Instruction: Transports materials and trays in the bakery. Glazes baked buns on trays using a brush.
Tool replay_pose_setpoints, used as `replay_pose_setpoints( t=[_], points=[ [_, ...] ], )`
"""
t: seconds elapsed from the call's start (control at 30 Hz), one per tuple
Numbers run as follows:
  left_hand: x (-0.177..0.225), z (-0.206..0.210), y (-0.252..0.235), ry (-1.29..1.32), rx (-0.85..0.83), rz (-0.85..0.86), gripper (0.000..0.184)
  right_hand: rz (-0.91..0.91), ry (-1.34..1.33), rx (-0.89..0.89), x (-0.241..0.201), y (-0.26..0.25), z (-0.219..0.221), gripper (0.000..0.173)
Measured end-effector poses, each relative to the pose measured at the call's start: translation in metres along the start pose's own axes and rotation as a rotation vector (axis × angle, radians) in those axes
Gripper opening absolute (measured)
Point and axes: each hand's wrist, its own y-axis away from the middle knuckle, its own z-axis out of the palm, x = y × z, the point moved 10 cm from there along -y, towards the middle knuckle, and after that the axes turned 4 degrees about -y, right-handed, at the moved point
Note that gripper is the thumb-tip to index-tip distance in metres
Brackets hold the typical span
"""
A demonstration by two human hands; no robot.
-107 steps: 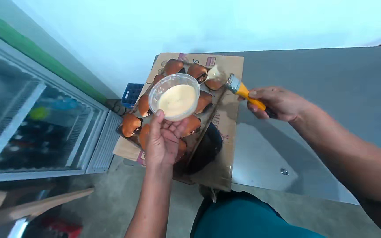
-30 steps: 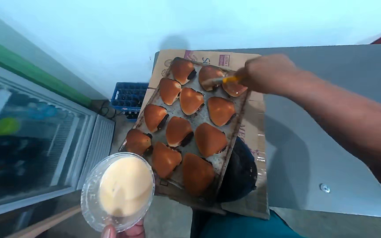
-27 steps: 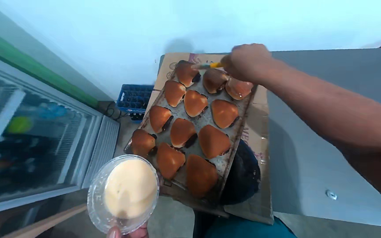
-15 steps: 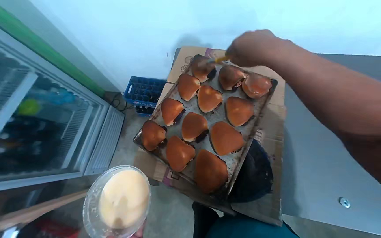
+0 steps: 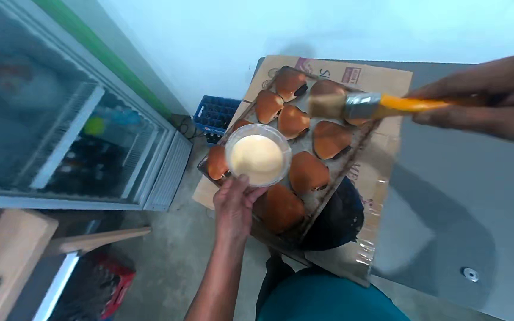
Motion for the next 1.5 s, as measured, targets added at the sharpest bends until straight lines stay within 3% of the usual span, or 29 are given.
replay_pose_setpoints(
  t=[0.1, 0.23, 0.33, 0.47, 0.57, 0.93, 1.03, 1.13, 1.2, 1.27, 1.37, 1.5],
  points=[
    [-0.015, 0.043, -0.002, -0.015, -0.076, -0.021, 0.02, -0.251, 0.212, 0.08, -0.043, 0.02, 0.011, 0.025],
    [-0.027, 0.081, 0.005, -0.044, -0.161, -0.016, 0.019, -0.237, 0.303, 0.083, -0.043, 0.018, 0.037, 0.017],
    [-0.03, 0.087, 0.004, -0.051, -0.157, -0.049, 0.02, -0.072, 0.005, 0.01, -0.004, 0.016, 0.041, 0.021],
    [-0.028, 0.081, -0.001, -0.005, -0.135, -0.105, 0.019, 0.338, -0.725, -0.104, 0.056, 0.024, 0.078, 0.018],
    [-0.02, 0.072, -0.01, 0.007, -0.111, -0.107, 0.019, 0.408, -1.087, -0.129, 0.065, 0.029, 0.105, 0.025],
    [0.031, 0.036, -0.055, 0.103, -0.02, -0.061, 0.027, 0.459, -1.369, -0.141, 0.078, 0.002, 0.153, 0.029],
    [0.053, 0.02, -0.054, 0.121, -0.048, 0.023, 0.028, 0.504, -1.129, 0.061, 0.099, -0.034, 0.129, 0.025],
    [0.063, -0.008, -0.042, 0.171, -0.078, 0.081, 0.024, 0.524, -0.462, 0.2, 0.13, -0.094, 0.094, 0.026],
    [0.063, -0.033, -0.027, 0.206, -0.039, 0.087, 0.031, 0.518, -0.124, 0.129, 0.144, -0.132, 0.093, 0.029],
    [0.066, -0.059, -0.012, 0.213, 0.001, 0.072, 0.039, 0.469, -0.008, 0.01, 0.136, -0.151, 0.099, 0.029],
    [0.073, -0.093, 0.009, 0.184, 0.094, 0.049, 0.038, 0.332, -0.054, -0.009, 0.091, -0.166, 0.08, 0.024],
    [0.08, -0.121, 0.03, 0.23, 0.171, 0.07, 0.041, 0.445, 0.217, -0.003, 0.091, -0.211, 0.081, 0.026]
  ],
)
